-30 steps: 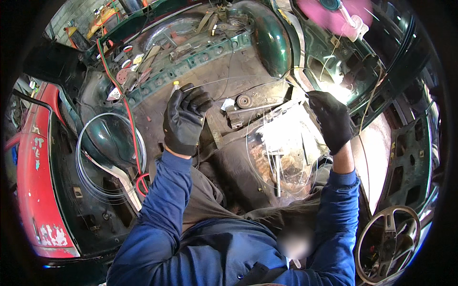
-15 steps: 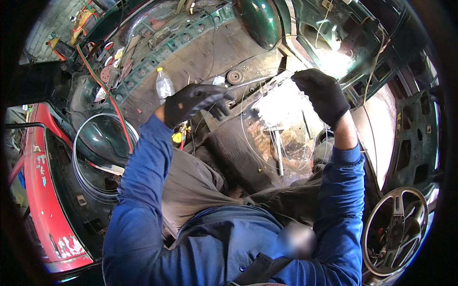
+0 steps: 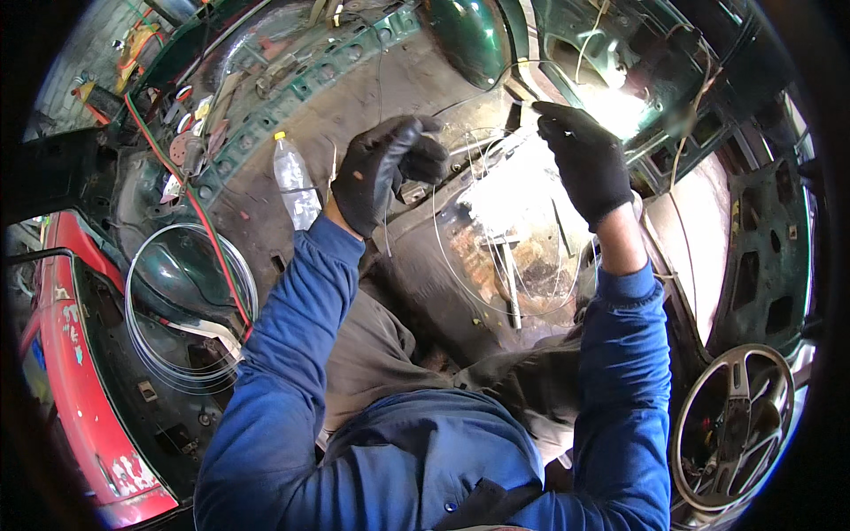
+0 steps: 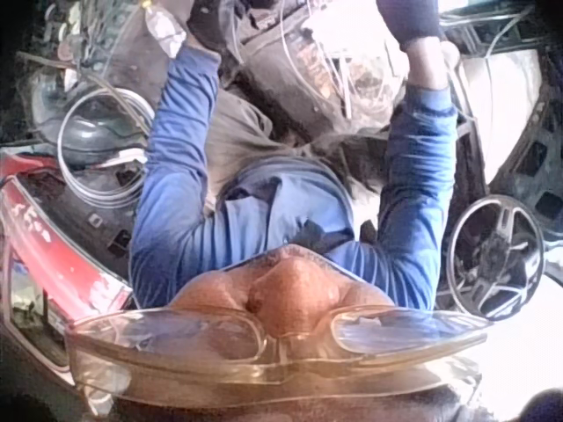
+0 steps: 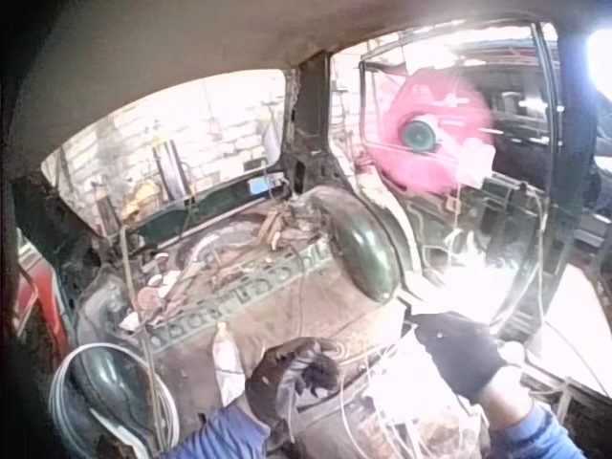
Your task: The person sits inside a stripped vehicle interior and manipulates a bundle of wires, stripping insulation and preparing connections. They then use a blowtorch to heat a section of the floor metal, likely to soften adhesive or remove a component.
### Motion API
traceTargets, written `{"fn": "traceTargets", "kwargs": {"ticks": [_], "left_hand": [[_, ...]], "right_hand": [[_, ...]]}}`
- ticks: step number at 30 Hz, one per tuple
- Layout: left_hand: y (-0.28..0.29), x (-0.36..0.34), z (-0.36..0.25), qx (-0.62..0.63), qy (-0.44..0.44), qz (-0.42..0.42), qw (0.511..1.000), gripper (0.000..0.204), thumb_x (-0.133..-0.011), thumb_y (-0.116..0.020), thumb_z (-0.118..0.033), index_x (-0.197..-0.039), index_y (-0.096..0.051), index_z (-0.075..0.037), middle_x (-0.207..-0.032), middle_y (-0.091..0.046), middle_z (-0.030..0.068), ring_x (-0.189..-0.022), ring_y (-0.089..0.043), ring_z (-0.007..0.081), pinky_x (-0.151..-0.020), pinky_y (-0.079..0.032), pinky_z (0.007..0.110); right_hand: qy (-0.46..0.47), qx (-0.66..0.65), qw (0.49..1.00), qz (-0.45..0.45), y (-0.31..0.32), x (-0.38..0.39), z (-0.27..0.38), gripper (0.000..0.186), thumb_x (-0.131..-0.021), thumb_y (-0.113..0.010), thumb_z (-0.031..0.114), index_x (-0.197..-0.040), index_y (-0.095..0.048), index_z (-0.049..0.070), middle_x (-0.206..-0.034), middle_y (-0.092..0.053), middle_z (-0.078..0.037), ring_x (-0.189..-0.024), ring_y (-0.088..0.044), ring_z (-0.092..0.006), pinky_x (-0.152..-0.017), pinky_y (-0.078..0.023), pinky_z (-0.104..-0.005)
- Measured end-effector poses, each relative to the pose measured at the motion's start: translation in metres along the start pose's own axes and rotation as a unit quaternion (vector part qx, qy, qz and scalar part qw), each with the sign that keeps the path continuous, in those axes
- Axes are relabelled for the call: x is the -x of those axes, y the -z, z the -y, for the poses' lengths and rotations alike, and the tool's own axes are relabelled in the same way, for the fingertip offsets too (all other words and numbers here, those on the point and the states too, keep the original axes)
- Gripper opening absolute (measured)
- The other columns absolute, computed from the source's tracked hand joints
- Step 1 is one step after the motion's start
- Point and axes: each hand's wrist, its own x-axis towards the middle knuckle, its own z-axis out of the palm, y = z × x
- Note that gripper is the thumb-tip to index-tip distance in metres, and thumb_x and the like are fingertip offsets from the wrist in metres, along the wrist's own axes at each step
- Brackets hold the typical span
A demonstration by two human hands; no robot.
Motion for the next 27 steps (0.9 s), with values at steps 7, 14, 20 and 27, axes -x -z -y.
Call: {"fn": "traceTargets", "kwargs": {"ticks": [7,14,20,27], "left_hand": [[0.046,-0.019,0.003,0.182,-0.120,-0.108,0.970,0.041,-0.112,-0.054,-0.037,-0.136,-0.064,-0.005,-0.122,-0.075,0.0131,-0.097,-0.075,0.0253,-0.087,-0.061,0.042],[0.047,-0.027,-0.007,0.249,-0.206,-0.204,0.924,0.039,-0.112,-0.053,-0.035,-0.136,-0.062,-0.005,-0.136,-0.069,0.0165,-0.112,-0.071,0.0288,-0.100,-0.059,0.047],[0.064,-0.032,-0.018,0.272,-0.265,-0.234,0.895,0.035,-0.113,-0.050,-0.033,-0.132,-0.062,-0.005,-0.128,-0.071,0.0149,-0.110,-0.072,0.0280,-0.099,-0.059,0.047],[0.099,-0.040,-0.031,0.361,-0.319,-0.288,0.827,0.029,-0.113,-0.048,-0.027,-0.119,-0.067,-0.006,-0.118,-0.074,0.0109,-0.100,-0.072,0.0267,-0.096,-0.060,0.046]], "right_hand": [[0.056,0.105,0.993,0.008,-0.012,0.004,0.014,0.037,-0.103,-0.060,0.010,-0.139,-0.067,0.013,-0.105,-0.076,-0.012,-0.083,-0.075,-0.0269,-0.080,-0.061,-0.0377],[-0.094,-0.144,0.982,0.077,-0.035,0.017,0.061,0.042,-0.107,-0.059,0.011,-0.149,-0.063,0.016,-0.079,-0.068,-0.007,-0.073,-0.065,-0.0134,-0.074,-0.056,-0.0315],[-0.122,-0.178,0.969,0.118,-0.039,0.018,0.070,0.041,-0.108,-0.059,0.014,-0.149,-0.062,0.013,-0.077,-0.066,-0.005,-0.072,-0.064,-0.0110,-0.073,-0.055,-0.0307],[-0.171,-0.273,0.930,0.178,-0.049,0.026,0.074,0.040,-0.109,-0.062,0.021,-0.148,-0.063,0.010,-0.077,-0.065,-0.003,-0.070,-0.061,-0.0086,-0.067,-0.052,-0.0284]]}}
